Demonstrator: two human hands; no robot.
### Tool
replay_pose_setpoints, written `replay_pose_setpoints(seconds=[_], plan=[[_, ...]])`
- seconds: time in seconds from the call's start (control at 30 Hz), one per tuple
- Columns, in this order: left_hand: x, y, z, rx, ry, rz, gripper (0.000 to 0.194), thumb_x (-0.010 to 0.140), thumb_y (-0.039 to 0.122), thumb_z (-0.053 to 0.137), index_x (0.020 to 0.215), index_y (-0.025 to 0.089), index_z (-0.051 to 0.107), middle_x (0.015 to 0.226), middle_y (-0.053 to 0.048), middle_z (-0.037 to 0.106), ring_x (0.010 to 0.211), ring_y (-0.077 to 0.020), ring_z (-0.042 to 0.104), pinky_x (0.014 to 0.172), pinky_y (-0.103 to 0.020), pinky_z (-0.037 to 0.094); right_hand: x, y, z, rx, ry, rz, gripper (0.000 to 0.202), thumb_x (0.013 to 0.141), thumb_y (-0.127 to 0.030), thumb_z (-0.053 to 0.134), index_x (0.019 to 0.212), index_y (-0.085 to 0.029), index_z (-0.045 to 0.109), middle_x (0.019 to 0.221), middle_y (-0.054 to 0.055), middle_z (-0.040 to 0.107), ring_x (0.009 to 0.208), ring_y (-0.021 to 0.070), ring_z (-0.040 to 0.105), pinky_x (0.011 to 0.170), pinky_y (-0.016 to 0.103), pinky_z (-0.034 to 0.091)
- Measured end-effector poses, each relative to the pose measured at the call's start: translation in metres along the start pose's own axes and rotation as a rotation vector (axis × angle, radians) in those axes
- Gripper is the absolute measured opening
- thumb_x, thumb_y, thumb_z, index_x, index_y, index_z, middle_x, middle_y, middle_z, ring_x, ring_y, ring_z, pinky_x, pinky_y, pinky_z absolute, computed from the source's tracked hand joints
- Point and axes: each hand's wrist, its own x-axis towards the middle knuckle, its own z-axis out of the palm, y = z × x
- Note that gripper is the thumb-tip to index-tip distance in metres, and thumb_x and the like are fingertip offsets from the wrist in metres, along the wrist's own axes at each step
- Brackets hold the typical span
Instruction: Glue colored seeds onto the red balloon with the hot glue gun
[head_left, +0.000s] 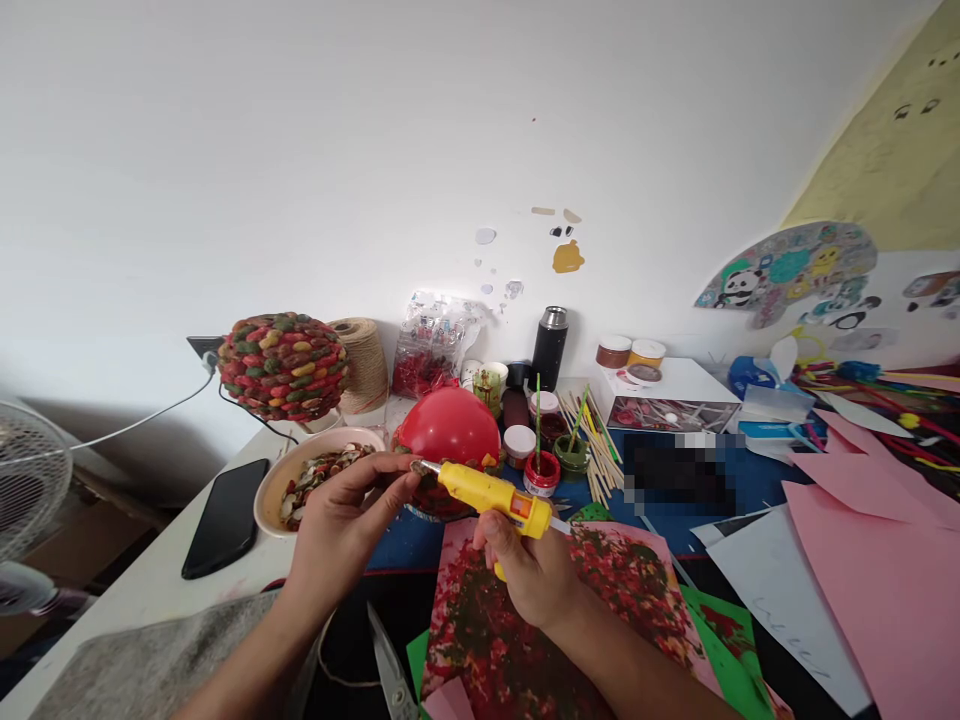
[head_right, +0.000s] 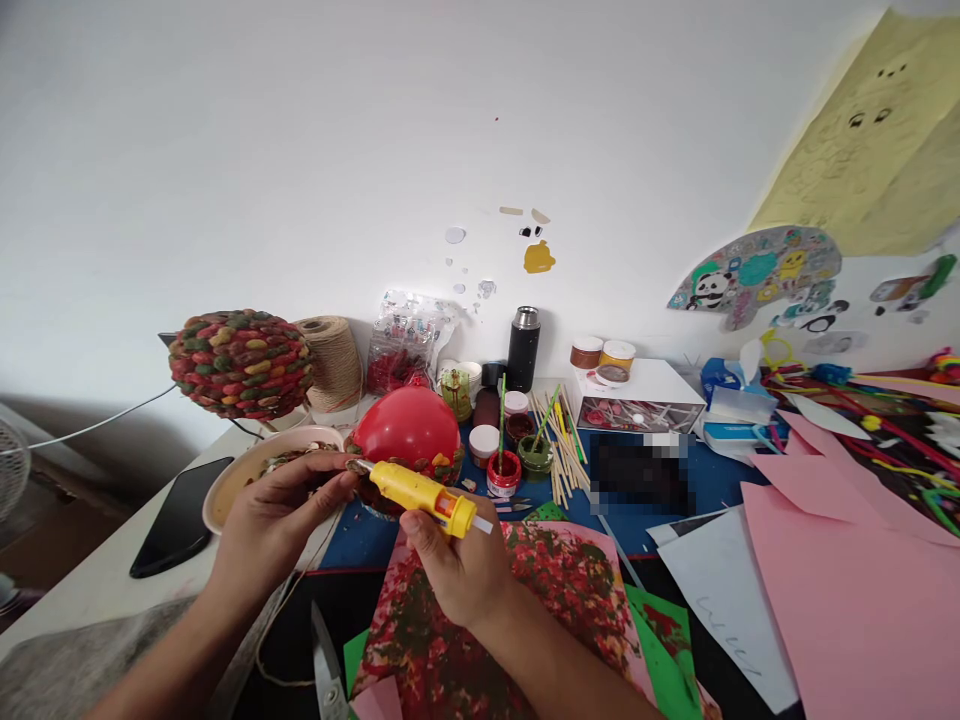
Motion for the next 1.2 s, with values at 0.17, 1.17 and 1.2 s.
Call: replay_pose_setpoints(seconds=[0.17,1.17,1.2], plan=[[-0.0006,0.0009,-0.0001,0.009,-0.004,-0.003,0.039,0.081,0.059,0.091,0.097,0.024,0.089,0.094,-0.009,0.088,0.084,-0.0257,0.082,0.079,-0.032,0.067,0.001,-0.0032,0.0004,-0.031,-0.001,-0.031,0.066,0.107,-0.078,0.052,0.069,-0.025,0.066,0.057,0.0,0.056,0.051,0.0172,0.054,0.051,0.03,0.041],[0.0003,-0.0056,0.0,0.0,0.018,-0.017,0.041,0.08,0.062,0.091,0.098,0.025,0.089,0.094,-0.007,0.087,0.088,-0.0254,0.083,0.081,-0.031,0.069,0.0038,-0.0078,0.0009,-0.172,0.015,-0.111,0.068,0.111,-0.076,0.043,0.068,-0.025,0.055,0.053,-0.002,0.052,0.046,0.0154,0.053,0.048,0.028,0.04],[0.0003,-0.0057,-0.0001,0.001,0.02,-0.017,0.042,0.08,0.063,0.091,0.098,0.025,0.089,0.094,-0.007,0.087,0.089,-0.0259,0.083,0.082,-0.032,0.069,0.004,-0.0077,0.0008,-0.175,0.016,-0.115,0.068,0.111,-0.076,0.043,0.067,-0.025,0.055,0.053,-0.002,0.052,0.046,0.0152,0.053,0.048,0.028,0.04]])
